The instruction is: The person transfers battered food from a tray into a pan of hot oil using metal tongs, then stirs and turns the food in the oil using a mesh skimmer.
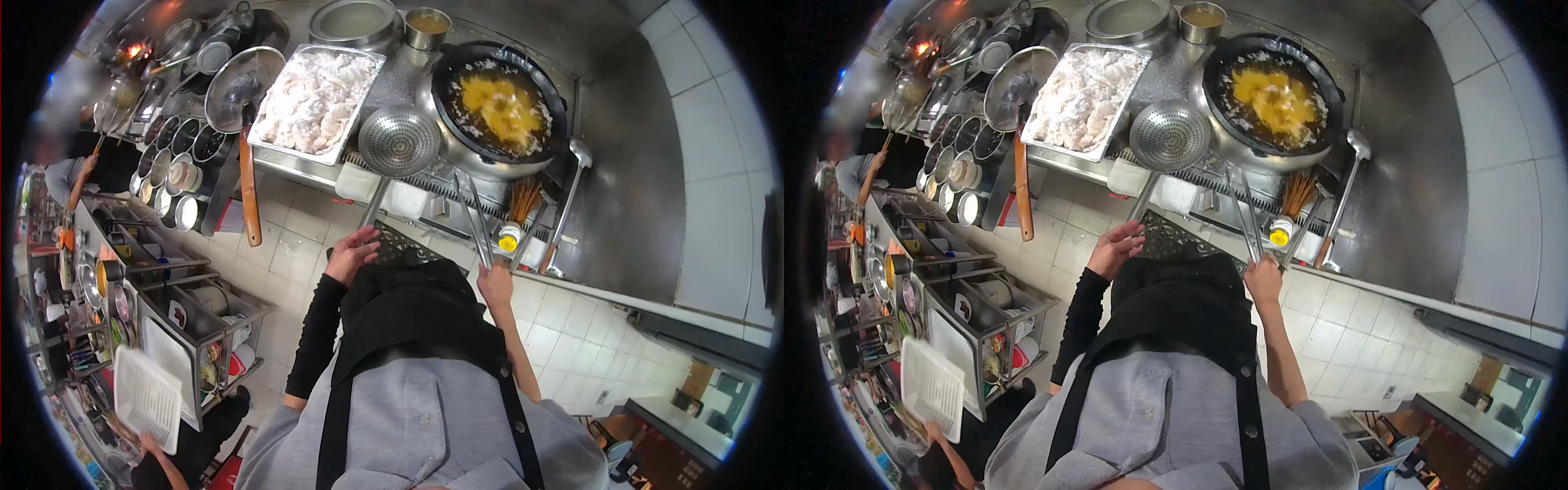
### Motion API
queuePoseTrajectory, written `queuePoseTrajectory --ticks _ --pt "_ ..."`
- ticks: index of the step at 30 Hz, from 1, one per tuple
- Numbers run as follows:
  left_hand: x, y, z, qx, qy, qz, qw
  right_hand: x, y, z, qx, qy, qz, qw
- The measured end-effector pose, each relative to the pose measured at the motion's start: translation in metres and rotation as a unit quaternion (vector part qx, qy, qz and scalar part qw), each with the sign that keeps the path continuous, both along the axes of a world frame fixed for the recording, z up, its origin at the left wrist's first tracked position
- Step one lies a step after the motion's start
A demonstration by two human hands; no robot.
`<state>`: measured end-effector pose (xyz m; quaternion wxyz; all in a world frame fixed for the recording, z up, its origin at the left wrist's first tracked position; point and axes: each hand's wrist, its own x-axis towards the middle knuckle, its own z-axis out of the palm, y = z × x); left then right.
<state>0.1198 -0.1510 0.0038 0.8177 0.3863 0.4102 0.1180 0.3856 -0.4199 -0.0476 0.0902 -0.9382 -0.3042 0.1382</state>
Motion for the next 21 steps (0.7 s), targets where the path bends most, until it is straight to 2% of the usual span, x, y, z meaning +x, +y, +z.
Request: queuePoseTrajectory --ticks 3,6,7,10,14,15,18,21 --pt "-0.002 0.000 0.005 0.004 0.000 0.005 1.000 -0.001 0.008 0.038 0.029 0.031 -0.023 0.999" --pt "-0.007 -0.001 -0.001 0.005 -0.014 0.018 1.000 -0.008 0.007 0.022 0.046 0.037 -0.017 0.998" --pt "-0.008 0.001 -0.003 0.008 -0.020 0.023 0.999 -0.006 -0.005 -0.009 0.032 0.003 0.014 0.999" --pt "-0.007 -0.001 0.002 0.012 -0.008 0.031 0.999 -0.004 -0.014 -0.012 0.030 0.007 0.033 0.999" --pt "-0.013 -0.003 0.012 0.026 -0.006 0.040 0.999 -0.011 0.008 0.067 0.066 0.057 0.018 0.996" --pt "-0.013 -0.003 0.011 0.025 -0.004 0.043 0.999 -0.012 0.012 0.078 0.136 0.059 0.043 0.988" --pt "-0.017 -0.003 0.008 0.023 0.000 0.050 0.999 -0.012 0.049 0.121 0.226 -0.002 0.111 0.968" --pt "-0.017 -0.004 0.008 0.020 -0.004 0.054 0.998 -0.017 0.096 0.174 0.216 -0.034 0.199 0.955"
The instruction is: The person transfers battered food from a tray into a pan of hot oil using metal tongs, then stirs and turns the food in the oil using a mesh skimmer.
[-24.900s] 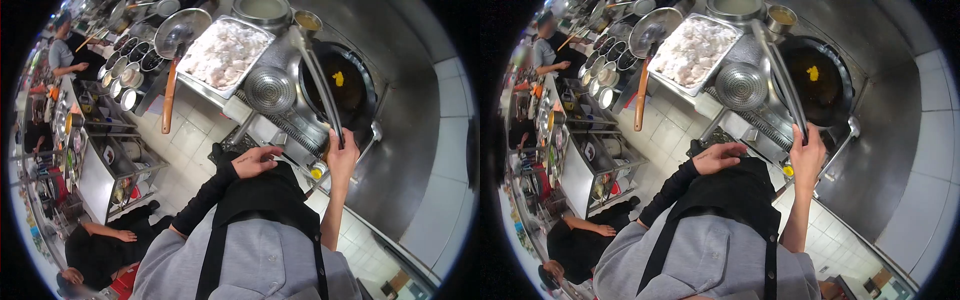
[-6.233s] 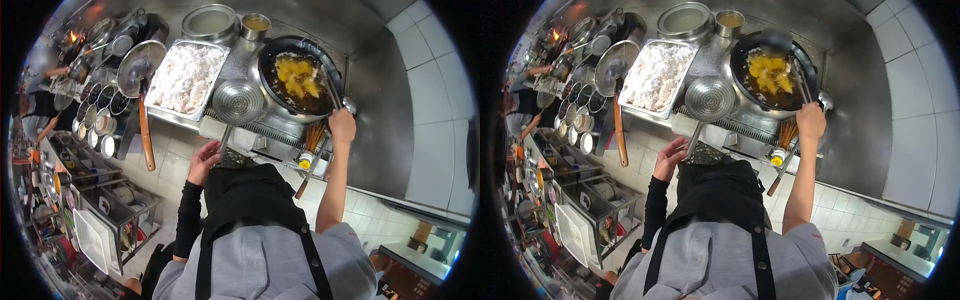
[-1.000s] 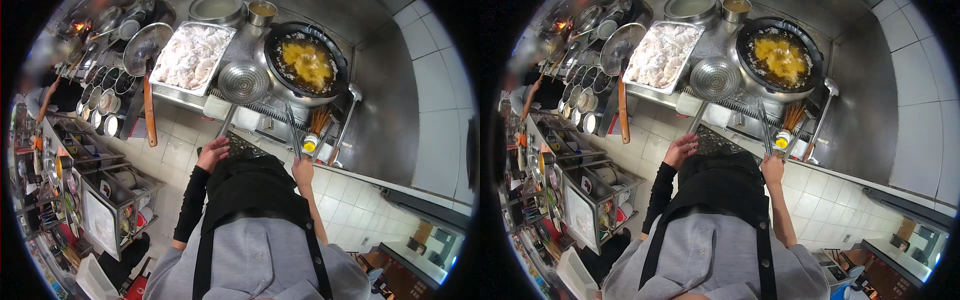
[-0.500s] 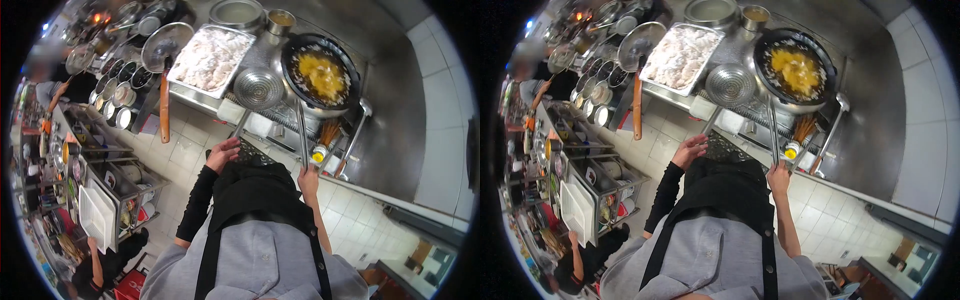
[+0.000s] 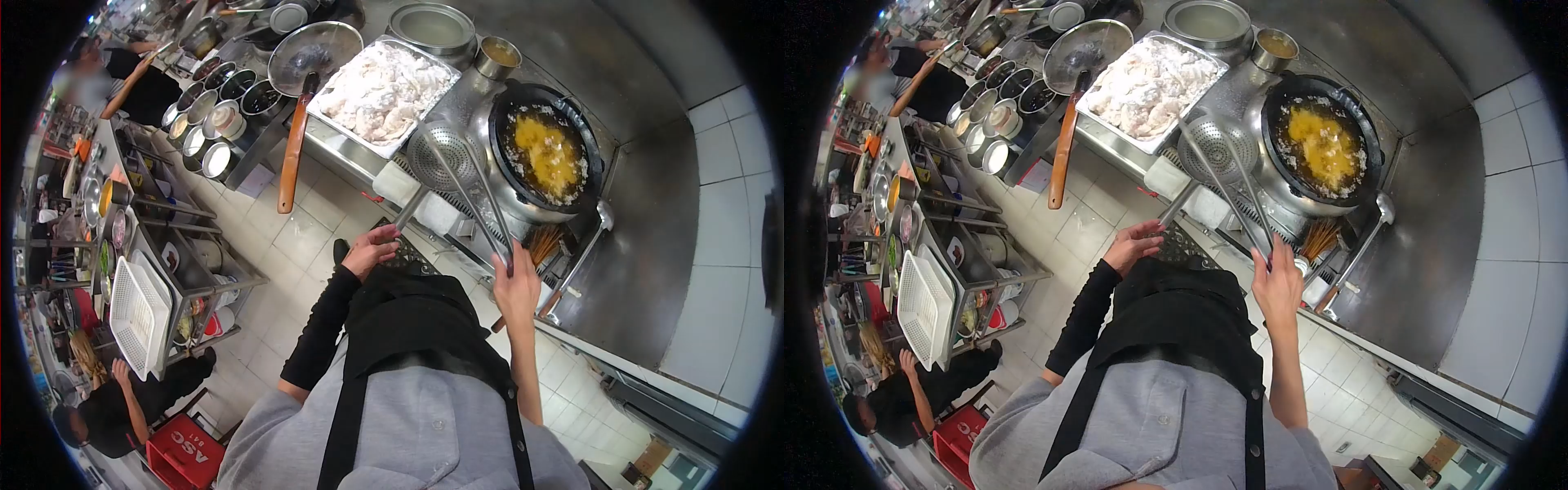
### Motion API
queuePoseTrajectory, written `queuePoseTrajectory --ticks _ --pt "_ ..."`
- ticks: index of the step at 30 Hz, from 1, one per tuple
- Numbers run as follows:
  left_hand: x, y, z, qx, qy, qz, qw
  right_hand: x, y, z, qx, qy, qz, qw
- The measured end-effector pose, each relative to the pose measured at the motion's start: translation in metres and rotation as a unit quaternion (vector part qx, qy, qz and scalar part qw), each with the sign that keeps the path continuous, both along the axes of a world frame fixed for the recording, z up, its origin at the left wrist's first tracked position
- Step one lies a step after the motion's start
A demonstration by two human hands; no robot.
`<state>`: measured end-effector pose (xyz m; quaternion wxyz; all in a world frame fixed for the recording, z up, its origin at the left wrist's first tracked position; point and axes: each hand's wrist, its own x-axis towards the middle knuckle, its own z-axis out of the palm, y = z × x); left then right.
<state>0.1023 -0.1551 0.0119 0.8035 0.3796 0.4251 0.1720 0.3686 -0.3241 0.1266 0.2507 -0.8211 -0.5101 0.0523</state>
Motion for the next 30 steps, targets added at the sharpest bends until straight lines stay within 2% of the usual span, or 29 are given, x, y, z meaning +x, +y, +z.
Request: queuePoseTrajectory --ticks 3,6,11,12,16,22,25,30 --pt "-0.003 0.001 0.001 0.006 -0.008 0.000 1.000 -0.002 0.038 0.024 -0.006 -0.079 0.055 0.995" --pt "-0.007 -0.001 -0.008 0.006 -0.012 0.003 1.000 0.000 0.089 0.030 0.053 -0.148 0.100 0.982" --pt "-0.009 -0.008 -0.013 0.017 -0.019 -0.009 1.000 0.002 0.162 -0.001 0.044 -0.141 0.129 0.981" --pt "-0.013 -0.004 -0.011 0.020 -0.020 -0.006 1.000 0.004 0.155 0.000 0.010 -0.122 0.120 0.985" --pt "-0.029 -0.011 -0.010 -0.005 -0.019 0.041 0.999 0.008 0.119 -0.007 0.005 -0.135 0.087 0.987" --pt "-0.043 -0.005 -0.007 -0.010 -0.014 0.057 0.998 -0.001 0.125 0.007 0.042 -0.076 0.061 0.994" --pt "-0.037 0.000 -0.002 -0.009 -0.005 0.046 0.999 -0.010 0.145 0.040 0.003 -0.048 0.046 0.998" --pt "-0.024 0.008 -0.004 -0.009 -0.017 0.021 1.000 -0.026 0.201 0.045 0.011 -0.108 0.082 0.991"
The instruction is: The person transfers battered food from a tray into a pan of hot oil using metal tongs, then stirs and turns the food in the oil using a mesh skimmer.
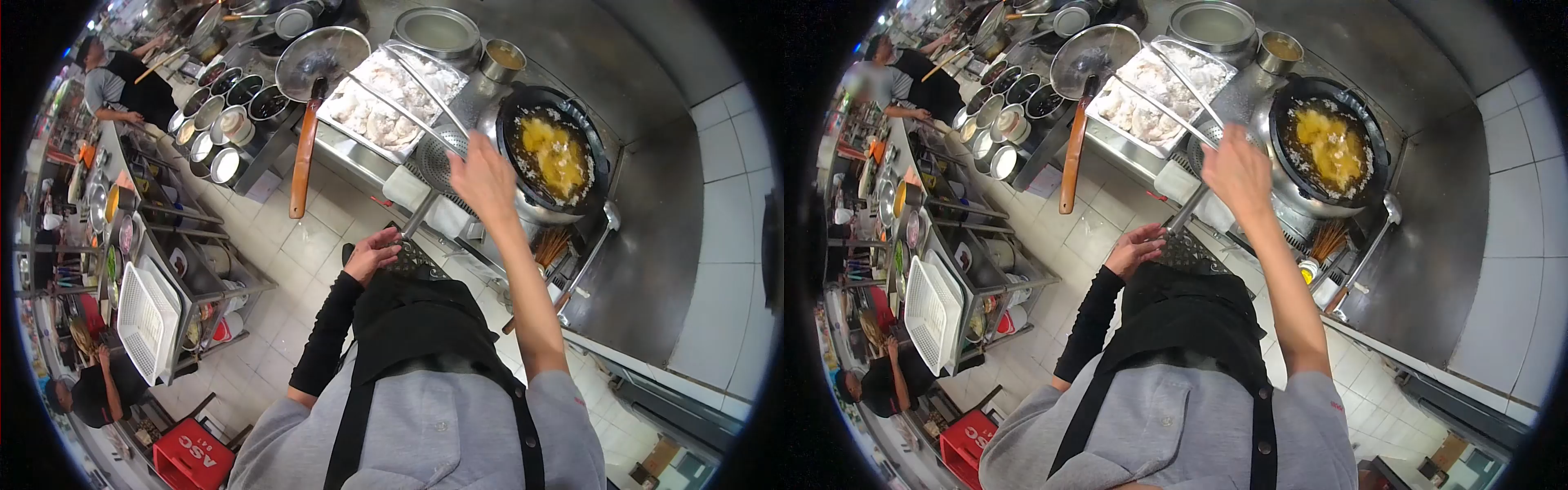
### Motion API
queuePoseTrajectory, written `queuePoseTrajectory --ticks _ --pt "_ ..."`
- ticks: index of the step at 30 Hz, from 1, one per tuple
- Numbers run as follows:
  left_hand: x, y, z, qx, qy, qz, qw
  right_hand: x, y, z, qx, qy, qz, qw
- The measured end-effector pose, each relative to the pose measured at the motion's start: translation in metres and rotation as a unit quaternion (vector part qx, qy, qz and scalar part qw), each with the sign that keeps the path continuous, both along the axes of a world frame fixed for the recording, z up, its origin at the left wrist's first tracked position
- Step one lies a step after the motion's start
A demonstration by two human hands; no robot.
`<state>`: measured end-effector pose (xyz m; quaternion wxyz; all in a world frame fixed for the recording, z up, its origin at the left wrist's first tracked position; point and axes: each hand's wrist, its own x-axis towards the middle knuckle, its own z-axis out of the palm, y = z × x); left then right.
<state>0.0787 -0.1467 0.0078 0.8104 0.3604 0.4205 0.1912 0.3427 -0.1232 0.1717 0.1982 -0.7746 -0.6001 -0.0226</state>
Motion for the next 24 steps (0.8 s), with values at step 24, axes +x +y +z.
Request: queuePoseTrajectory --ticks 24 --pt "0.014 0.039 0.000 -0.009 -0.061 0.108 0.992 0.024 -0.047 0.048 0.032 -0.004 -0.064 0.997"
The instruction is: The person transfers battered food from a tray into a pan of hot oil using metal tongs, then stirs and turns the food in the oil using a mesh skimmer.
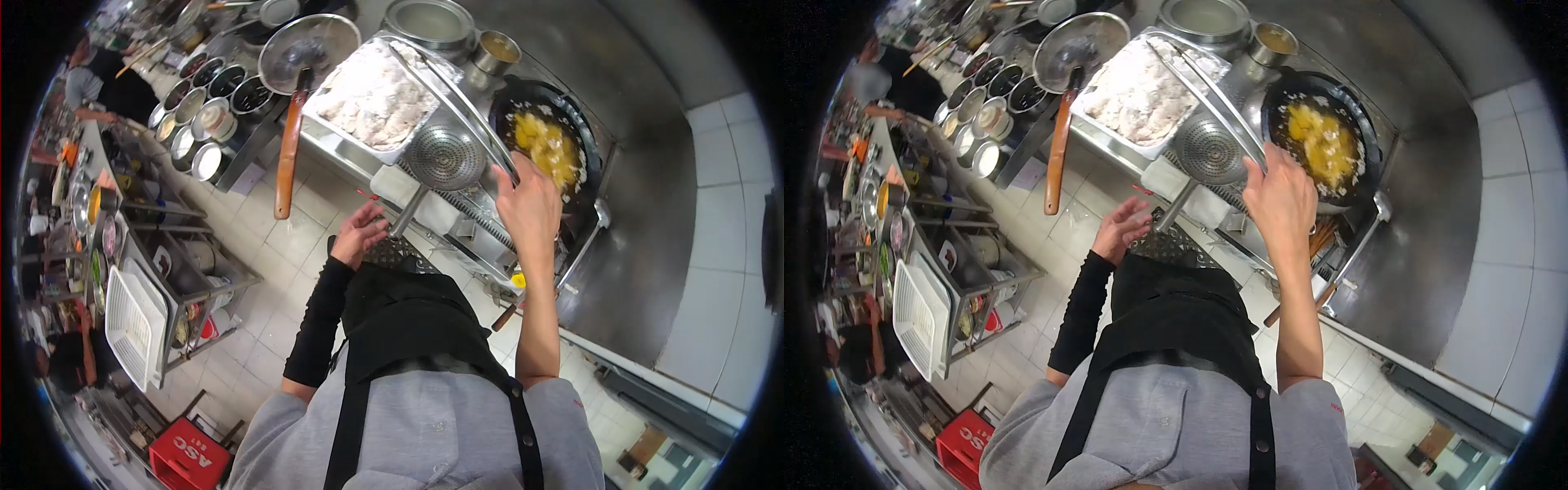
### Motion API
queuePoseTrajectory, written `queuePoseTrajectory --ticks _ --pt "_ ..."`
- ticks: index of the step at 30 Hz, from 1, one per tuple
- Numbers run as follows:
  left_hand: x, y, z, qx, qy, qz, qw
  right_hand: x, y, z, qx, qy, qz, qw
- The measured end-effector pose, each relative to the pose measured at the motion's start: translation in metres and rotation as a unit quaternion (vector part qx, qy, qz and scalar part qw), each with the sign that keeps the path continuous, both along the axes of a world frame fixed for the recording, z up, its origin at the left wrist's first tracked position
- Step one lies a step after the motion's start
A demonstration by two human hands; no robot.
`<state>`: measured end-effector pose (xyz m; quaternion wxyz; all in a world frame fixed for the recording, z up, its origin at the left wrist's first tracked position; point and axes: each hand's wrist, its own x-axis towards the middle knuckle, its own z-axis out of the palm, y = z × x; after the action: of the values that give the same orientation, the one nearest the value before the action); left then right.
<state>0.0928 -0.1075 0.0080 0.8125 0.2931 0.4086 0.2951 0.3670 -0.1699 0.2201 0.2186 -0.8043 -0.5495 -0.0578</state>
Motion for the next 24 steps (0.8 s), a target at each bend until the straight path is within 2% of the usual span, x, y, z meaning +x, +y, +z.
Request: queuePoseTrajectory --ticks 3,4,8,11,13,17,21,22,24 --pt "0.017 0.022 0.015 0.037 -0.016 0.023 0.999 0.014 -0.035 0.008 -0.007 0.010 -0.075 0.997" --pt "0.017 0.030 0.019 0.046 -0.024 0.021 0.998 0.019 -0.045 0.016 -0.035 0.042 -0.117 0.992" --pt "0.016 0.035 0.029 0.050 -0.016 -0.009 0.999 0.065 -0.069 0.013 -0.108 0.030 -0.250 0.962" --pt "0.010 0.024 0.010 0.036 -0.009 -0.052 0.998 0.129 -0.069 -0.017 -0.144 -0.035 -0.283 0.948" --pt "0.012 0.012 0.016 0.026 0.010 -0.074 0.997 0.176 -0.053 -0.035 -0.179 -0.050 -0.302 0.935" --pt "0.011 -0.008 0.008 0.001 0.018 -0.095 0.995 0.243 -0.022 -0.066 -0.160 -0.040 -0.288 0.943" --pt "0.004 -0.021 0.008 -0.009 0.025 -0.094 0.995 0.243 -0.027 -0.067 -0.103 -0.035 -0.332 0.937" --pt "0.001 -0.023 0.008 -0.014 0.027 -0.088 0.996 0.213 -0.036 -0.042 -0.101 -0.025 -0.324 0.940" --pt "-0.004 -0.024 0.006 -0.013 0.032 -0.081 0.996 0.182 -0.054 -0.029 -0.119 -0.040 -0.322 0.938"
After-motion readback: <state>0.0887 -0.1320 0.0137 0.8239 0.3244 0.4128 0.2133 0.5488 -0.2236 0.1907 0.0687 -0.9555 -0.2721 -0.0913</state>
